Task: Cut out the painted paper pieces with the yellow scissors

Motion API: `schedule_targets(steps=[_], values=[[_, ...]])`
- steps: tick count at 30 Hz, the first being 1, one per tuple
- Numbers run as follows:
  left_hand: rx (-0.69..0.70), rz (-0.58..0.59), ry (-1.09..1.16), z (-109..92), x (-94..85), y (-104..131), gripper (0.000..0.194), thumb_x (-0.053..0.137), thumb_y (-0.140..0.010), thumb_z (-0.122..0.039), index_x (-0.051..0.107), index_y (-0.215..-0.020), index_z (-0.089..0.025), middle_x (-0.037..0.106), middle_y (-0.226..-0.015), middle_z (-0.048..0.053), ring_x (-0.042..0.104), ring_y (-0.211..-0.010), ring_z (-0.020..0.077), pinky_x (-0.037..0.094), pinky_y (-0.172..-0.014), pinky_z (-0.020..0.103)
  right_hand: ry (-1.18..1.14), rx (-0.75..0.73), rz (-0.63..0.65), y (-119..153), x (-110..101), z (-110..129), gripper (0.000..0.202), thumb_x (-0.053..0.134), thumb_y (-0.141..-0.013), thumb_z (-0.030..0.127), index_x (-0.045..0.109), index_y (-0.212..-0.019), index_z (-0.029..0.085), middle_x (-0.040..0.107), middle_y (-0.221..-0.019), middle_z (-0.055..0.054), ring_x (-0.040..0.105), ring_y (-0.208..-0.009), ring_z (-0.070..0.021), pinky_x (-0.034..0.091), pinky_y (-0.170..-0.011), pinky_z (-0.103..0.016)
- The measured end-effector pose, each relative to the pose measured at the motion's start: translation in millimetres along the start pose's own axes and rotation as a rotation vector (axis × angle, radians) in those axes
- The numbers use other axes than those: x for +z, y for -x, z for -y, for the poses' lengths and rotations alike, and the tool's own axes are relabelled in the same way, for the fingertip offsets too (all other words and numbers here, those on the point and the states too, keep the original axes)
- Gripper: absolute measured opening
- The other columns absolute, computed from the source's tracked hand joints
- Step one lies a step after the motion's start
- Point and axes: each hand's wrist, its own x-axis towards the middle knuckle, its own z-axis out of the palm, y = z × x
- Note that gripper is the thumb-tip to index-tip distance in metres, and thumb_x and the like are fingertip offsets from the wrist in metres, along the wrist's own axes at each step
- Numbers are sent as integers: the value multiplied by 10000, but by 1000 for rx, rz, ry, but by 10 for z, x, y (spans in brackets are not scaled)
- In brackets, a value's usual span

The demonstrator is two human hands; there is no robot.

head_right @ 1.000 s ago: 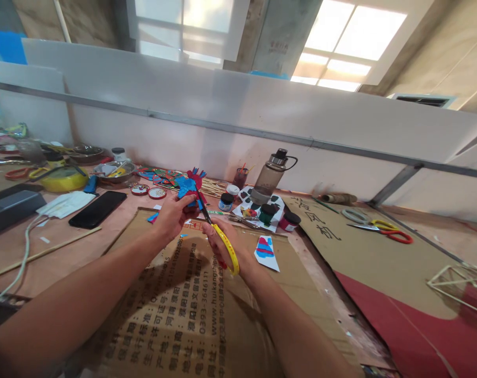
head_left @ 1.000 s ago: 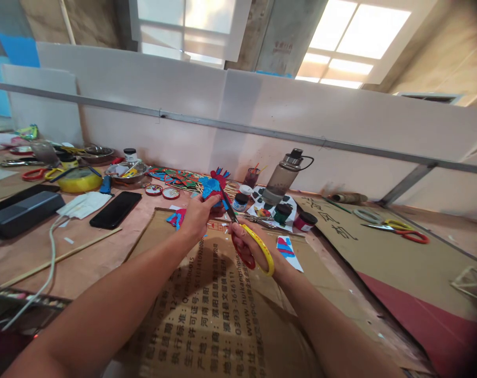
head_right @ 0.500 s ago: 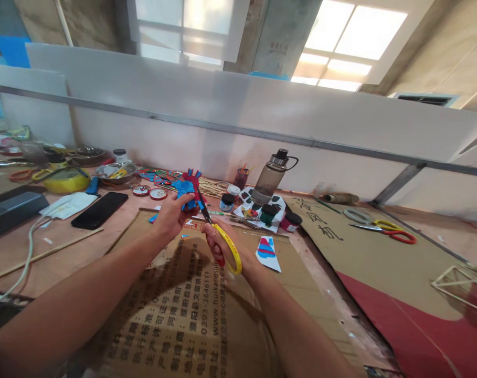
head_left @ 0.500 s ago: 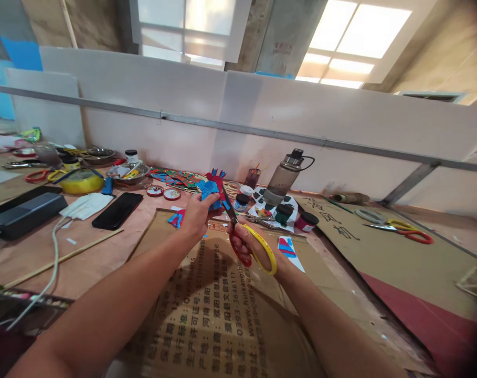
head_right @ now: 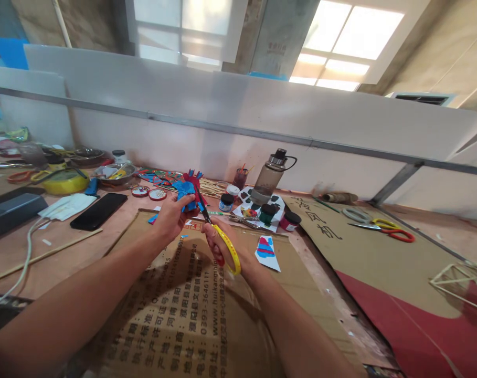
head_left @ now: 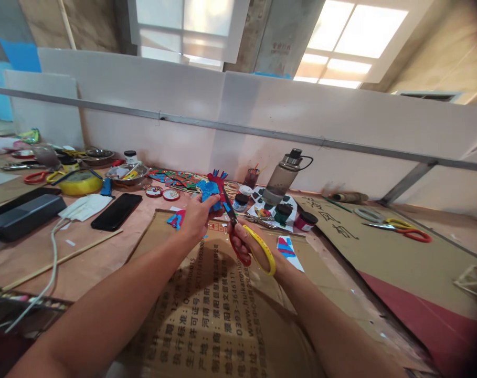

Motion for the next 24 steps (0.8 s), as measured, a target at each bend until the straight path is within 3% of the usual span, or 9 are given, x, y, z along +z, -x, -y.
schedule_targets(steps=[11,18,24], values=[[-2,14,-38,-15,-11,-19,437,950,-504,-297,596,-736,-187,652,-678,-37,592,-590,112,529,-597,272,-53,11,31,38,6,60,658,640,-847,872,526,-955,233,412,-658,78,295,-456,-76,307,-384,-237],[25,16,-23,-5,-21,-32,496,958,-480,-323,555,-742,-201,626,-687,-51,602,-607,114,550,-621,282,-120,-52,111,10,-41,5,686,623,-867,869,562,-1066,215,467,-779,37,421,-593,-102,421,-526,-243],[37,45,-11,-8,-20,-20,508,969,-464,-342,573,-745,-193,639,-708,-48,611,-631,112,554,-637,275,-136,-25,136,-13,-57,-39,701,606,-851,890,542,-1055,223,465,-758,41,411,-560,-115,422,-507,-268]])
